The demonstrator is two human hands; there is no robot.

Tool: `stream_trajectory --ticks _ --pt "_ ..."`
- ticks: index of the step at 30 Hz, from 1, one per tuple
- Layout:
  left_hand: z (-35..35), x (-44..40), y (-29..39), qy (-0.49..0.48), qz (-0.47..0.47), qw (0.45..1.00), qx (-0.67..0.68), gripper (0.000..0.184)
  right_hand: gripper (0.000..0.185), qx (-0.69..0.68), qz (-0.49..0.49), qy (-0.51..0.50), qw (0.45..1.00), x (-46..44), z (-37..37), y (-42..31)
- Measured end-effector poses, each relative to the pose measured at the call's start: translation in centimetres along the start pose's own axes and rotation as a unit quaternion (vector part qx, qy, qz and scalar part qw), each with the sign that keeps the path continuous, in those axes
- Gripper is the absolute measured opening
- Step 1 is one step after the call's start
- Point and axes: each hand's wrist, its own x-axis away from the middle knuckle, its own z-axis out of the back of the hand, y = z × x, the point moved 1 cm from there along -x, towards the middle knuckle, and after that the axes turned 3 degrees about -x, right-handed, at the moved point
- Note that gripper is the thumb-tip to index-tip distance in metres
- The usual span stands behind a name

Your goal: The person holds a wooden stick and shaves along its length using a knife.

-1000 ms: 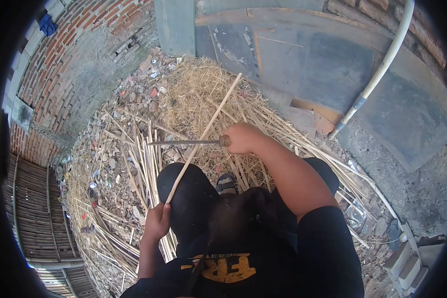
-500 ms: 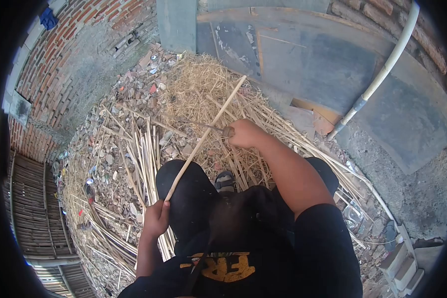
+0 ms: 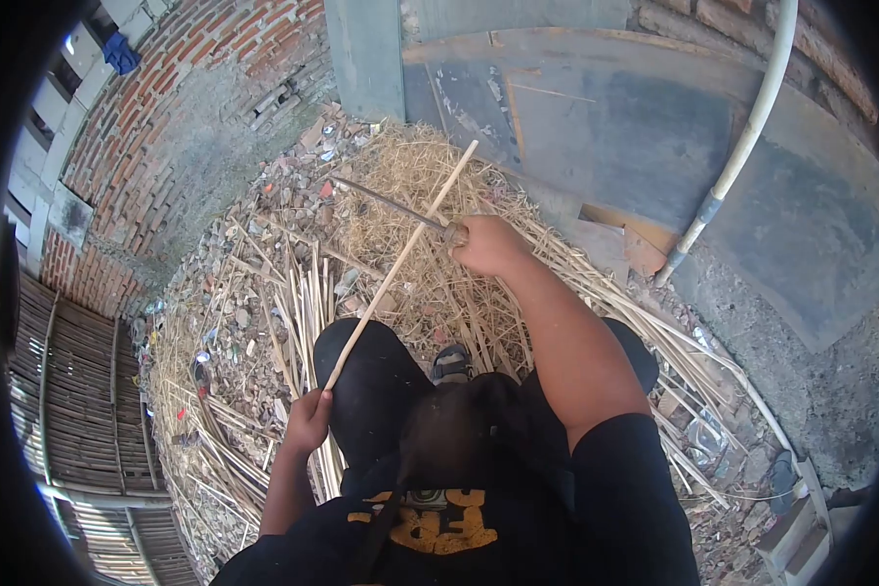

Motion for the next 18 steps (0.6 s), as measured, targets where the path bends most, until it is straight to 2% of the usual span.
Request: stream_trajectory --ticks 5,9,12,14,17,18 --pt "-0.3 0.8 1.6 0.029 0.021 0.997 -0.075 0.051 0.045 -0.004 0.018 0.002 1.000 0.6 0.1 0.5" --pt "-0.4 2.6 4.3 0.050 0.057 0.995 -0.058 0.049 0.044 -0.016 0.016 -0.019 1.000 2.0 1.4 0.5" --pt "0.6 5.0 7.4 0.075 0.029 0.992 -0.100 0.048 0.044 -0.012 0.046 -0.006 0.999 2.6 2.2 1.2" --pt "1.3 6.2 9.0 0.070 0.040 0.992 -0.095 0.050 0.044 -0.014 0.068 -0.012 0.998 3.4 3.5 1.2" --pt "1.4 6.8 10.2 0.055 0.083 0.991 -0.086 0.052 0.044 -0.018 0.122 0.062 0.990 3.5 3.1 2.7" --pt "1.5 6.4 10.0 0.045 0.088 0.991 -0.086 0.053 0.044 0.001 0.113 0.041 0.993 3.9 4.3 2.4"
